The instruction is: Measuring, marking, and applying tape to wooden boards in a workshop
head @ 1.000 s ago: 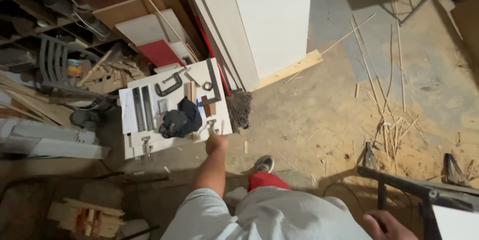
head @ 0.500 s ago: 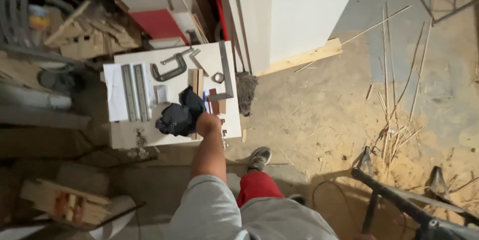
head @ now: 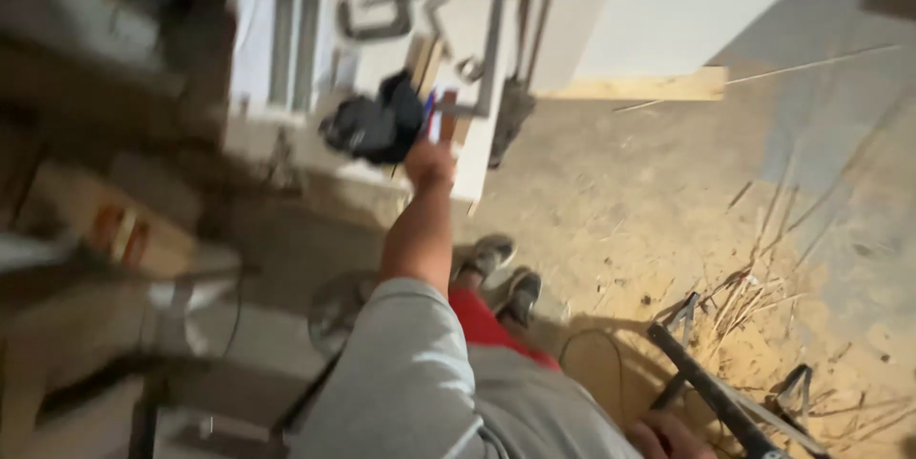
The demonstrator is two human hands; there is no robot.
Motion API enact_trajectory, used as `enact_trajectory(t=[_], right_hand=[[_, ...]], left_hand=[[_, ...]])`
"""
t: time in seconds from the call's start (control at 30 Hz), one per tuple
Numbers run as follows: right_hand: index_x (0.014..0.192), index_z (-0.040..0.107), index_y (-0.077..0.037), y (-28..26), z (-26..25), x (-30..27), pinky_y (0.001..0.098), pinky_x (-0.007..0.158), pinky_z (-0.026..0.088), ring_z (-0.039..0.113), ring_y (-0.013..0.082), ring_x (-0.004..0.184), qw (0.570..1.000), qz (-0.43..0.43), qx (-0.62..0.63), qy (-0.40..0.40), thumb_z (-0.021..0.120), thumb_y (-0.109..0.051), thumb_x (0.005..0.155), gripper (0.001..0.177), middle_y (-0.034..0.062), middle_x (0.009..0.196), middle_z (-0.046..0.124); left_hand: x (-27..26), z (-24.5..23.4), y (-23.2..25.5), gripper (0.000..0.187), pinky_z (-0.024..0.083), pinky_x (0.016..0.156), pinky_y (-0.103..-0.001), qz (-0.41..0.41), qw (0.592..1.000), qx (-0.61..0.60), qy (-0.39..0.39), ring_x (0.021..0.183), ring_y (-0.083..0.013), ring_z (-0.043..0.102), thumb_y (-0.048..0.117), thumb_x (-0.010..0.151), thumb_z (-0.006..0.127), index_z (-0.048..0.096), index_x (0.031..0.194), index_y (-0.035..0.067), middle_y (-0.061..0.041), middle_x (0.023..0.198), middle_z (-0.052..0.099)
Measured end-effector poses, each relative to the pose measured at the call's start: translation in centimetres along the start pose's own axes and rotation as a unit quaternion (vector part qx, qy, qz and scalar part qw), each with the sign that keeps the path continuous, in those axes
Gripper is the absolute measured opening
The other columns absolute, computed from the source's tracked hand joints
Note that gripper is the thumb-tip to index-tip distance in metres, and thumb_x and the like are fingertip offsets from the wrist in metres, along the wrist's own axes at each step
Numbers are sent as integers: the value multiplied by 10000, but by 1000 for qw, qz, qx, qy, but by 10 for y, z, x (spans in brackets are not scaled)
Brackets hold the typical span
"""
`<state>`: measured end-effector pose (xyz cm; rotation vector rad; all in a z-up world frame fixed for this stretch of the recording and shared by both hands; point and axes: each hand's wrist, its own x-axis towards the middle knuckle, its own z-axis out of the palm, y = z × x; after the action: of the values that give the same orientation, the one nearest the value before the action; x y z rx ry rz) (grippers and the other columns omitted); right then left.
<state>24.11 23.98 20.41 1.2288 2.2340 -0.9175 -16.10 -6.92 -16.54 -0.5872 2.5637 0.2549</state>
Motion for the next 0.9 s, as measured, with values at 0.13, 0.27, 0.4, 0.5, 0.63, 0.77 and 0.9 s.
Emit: enact_trajectory(t=[0.13, 0.27, 0.4, 0.5, 0.63, 0.77, 0.9], right_hand=[[936, 870, -160, -49, -31, 11, 302, 797, 548, 771, 199, 788, 983, -6, -165, -75, 693, -284, 876, 225, 110, 817, 818], [1164, 829, -209, -19, -30, 88, 314, 856, 525, 761, 223, 920, 974, -49, -195, -108, 692, -309, 960, 265, 95, 1059, 839], [1193, 793, -178, -50, -46, 124, 390, 874, 499, 712, 254, 1000, 974, -109, -177, -94, 630, -455, 984, 383, 134, 1032, 787], [1095, 823, -188, -82, -48, 122, 334, 849, 516, 748, 205, 955, 971, -171, -161, -46, 699, -387, 960, 270, 112, 973, 828], [1048, 824, -236, -122, -32, 119, 279, 784, 524, 728, 148, 813, 959, -210, -188, -33, 695, -411, 938, 244, 53, 839, 815], [957, 836, -188, -167, -13, 98, 273, 725, 496, 637, 143, 719, 955, -232, -175, -59, 703, -375, 923, 231, 57, 743, 730], [758, 771, -44, -189, 33, 79, 297, 548, 425, 497, 180, 513, 958, -286, 2, -24, 745, -190, 874, 188, 104, 552, 551]], left_hand=[[-146, -49, -1, 303, 583, 783, -491, 3, 996, -86, 37, 965, -353, 732, 407, 925, 606, 748, 1028, 159, -120, 1019, 756], [-254, -87, -45, 371, 548, 774, -448, 122, 979, -38, -162, 968, -334, 704, 403, 949, 541, 726, 1062, 102, -140, 1029, 736], [-282, -58, -125, 560, 567, 794, -506, 124, 980, -31, -155, 1042, -406, 687, 506, 822, 697, 632, 1258, 161, -173, 1131, 711], [-230, 19, -211, 568, 523, 953, -466, 68, 972, 3, -223, 1200, -348, 646, 645, 885, 505, 738, 1219, 249, -133, 1270, 687], [-224, -67, -234, 558, 511, 979, -457, -107, 966, -48, -229, 1246, -298, 636, 565, 949, 514, 710, 1280, 160, -117, 1344, 660], [-163, -58, -249, 495, 532, 928, -471, -89, 974, -136, -157, 1185, -331, 650, 442, 947, 618, 653, 1328, 127, -135, 1330, 649], [-120, -81, -227, 686, 481, 1018, -437, -12, 966, -198, -164, 1292, -340, 584, 491, 914, 661, 536, 1489, 137, -147, 1488, 548]])
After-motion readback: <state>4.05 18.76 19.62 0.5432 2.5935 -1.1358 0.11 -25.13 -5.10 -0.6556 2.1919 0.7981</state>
